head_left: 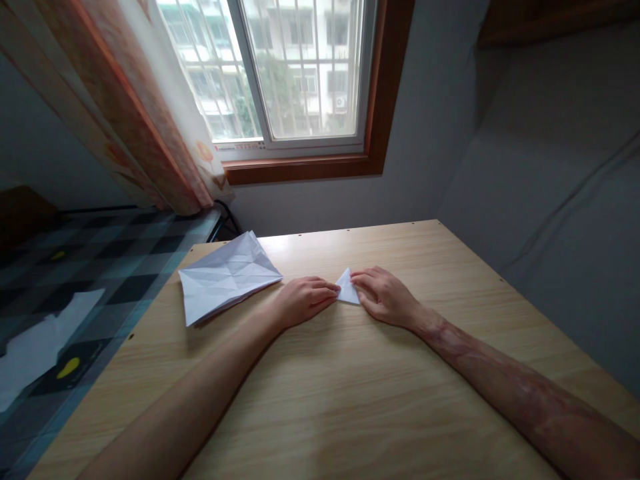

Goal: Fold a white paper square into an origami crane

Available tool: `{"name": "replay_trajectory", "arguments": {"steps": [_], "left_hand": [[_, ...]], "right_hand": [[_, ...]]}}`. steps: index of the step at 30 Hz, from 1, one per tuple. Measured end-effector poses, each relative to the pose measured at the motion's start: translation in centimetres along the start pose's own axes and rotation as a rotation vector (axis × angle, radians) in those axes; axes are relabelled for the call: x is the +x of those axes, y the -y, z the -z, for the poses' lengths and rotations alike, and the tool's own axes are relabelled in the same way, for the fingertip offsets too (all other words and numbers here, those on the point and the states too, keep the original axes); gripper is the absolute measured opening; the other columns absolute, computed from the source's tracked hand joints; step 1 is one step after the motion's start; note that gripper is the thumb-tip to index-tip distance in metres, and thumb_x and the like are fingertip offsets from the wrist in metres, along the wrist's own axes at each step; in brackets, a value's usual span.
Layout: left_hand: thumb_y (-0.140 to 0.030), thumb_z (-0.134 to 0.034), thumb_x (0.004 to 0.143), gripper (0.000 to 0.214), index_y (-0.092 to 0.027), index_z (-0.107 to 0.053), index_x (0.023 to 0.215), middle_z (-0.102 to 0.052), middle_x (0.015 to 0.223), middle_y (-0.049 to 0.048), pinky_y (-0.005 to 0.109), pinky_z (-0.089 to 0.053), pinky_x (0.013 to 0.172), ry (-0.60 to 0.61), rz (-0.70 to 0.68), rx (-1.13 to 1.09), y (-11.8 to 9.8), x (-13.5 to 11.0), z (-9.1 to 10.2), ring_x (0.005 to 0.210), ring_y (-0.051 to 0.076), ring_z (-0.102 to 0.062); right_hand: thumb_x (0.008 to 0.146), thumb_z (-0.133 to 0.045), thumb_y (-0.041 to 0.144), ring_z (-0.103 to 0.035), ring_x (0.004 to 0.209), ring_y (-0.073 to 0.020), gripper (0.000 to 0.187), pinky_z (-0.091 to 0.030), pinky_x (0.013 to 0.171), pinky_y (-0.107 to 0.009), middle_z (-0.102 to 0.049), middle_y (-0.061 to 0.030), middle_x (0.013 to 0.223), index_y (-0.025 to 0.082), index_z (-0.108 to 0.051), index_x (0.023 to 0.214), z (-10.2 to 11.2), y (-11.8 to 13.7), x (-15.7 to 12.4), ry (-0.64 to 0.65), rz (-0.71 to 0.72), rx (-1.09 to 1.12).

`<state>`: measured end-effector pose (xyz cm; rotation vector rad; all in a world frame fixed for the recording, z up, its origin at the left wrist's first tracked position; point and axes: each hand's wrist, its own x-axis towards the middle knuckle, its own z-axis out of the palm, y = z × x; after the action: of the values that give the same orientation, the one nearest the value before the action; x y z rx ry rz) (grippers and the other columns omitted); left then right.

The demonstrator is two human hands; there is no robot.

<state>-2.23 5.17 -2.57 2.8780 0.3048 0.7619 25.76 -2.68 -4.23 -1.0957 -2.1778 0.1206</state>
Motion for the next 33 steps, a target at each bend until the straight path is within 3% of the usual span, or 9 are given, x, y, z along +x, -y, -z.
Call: {"name": "replay_trajectory", "arguments": {"steps": [5, 11, 17, 24, 33], "left_hand": [[-0.025, -0.056, 0.113, 0.024, -0.020, -0.079, 0.119, -0.085, 0.119, 0.0088, 0.031, -0.065, 0.095, 0.029, -0.056, 0.120, -0.3, 0.1, 0.0, 0.103, 0.020, -0.082], [-0.025, -0.057, 0.111, 0.024, -0.017, -0.073, 0.128, -0.084, 0.113, 0.0110, 0.031, -0.065, 0.087, 0.007, -0.090, 0.222, -0.3, -0.1, -0.2, 0.095, 0.020, -0.082], [-0.022, -0.056, 0.112, 0.020, -0.020, -0.071, 0.125, -0.082, 0.106, 0.0079, 0.026, -0.063, 0.078, -0.041, -0.059, 0.241, -0.5, -0.1, -0.5, 0.088, 0.017, -0.079], [-0.022, -0.055, 0.110, 0.022, -0.020, -0.073, 0.123, -0.082, 0.102, 0.0080, 0.026, -0.061, 0.077, -0.101, 0.020, 0.127, -0.8, 0.1, -0.4, 0.084, 0.017, -0.077], [-0.036, -0.062, 0.109, 0.023, -0.022, -0.075, 0.096, -0.079, 0.081, 0.0029, 0.029, -0.056, 0.072, -0.124, 0.083, 0.099, -1.9, 0.7, -0.8, 0.072, 0.016, -0.073]], "right_hand": [[0.094, -0.070, 0.020, -0.065, 0.135, -0.0329, 0.049, -0.052, 0.116, -0.054, -0.071, -0.0145, 0.147, 0.022, -0.066, 0.143, -0.2, 0.0, 0.0, 0.046, -0.056, -0.037], [0.095, -0.068, 0.023, -0.062, 0.140, -0.0325, 0.050, -0.048, 0.121, -0.053, -0.067, -0.0135, 0.154, 0.022, -0.066, 0.146, 0.4, 0.3, 0.2, 0.129, -0.037, -0.017], [0.091, -0.073, 0.023, -0.061, 0.140, -0.0329, 0.057, -0.046, 0.122, -0.053, -0.066, -0.0122, 0.155, 0.023, -0.065, 0.148, 0.7, 0.4, 0.1, 0.157, -0.011, -0.025], [0.111, -0.060, 0.028, -0.070, 0.122, -0.0273, 0.021, -0.052, 0.107, -0.046, -0.082, -0.0068, 0.124, 0.027, -0.076, 0.125, 0.3, 0.4, 0.3, 0.012, 0.021, -0.031], [0.112, -0.058, 0.032, -0.068, 0.096, -0.0264, 0.021, -0.052, 0.091, -0.043, -0.081, -0.0064, 0.095, 0.025, -0.077, 0.107, 0.2, 0.7, 0.3, -0.045, 0.043, -0.034]]}}
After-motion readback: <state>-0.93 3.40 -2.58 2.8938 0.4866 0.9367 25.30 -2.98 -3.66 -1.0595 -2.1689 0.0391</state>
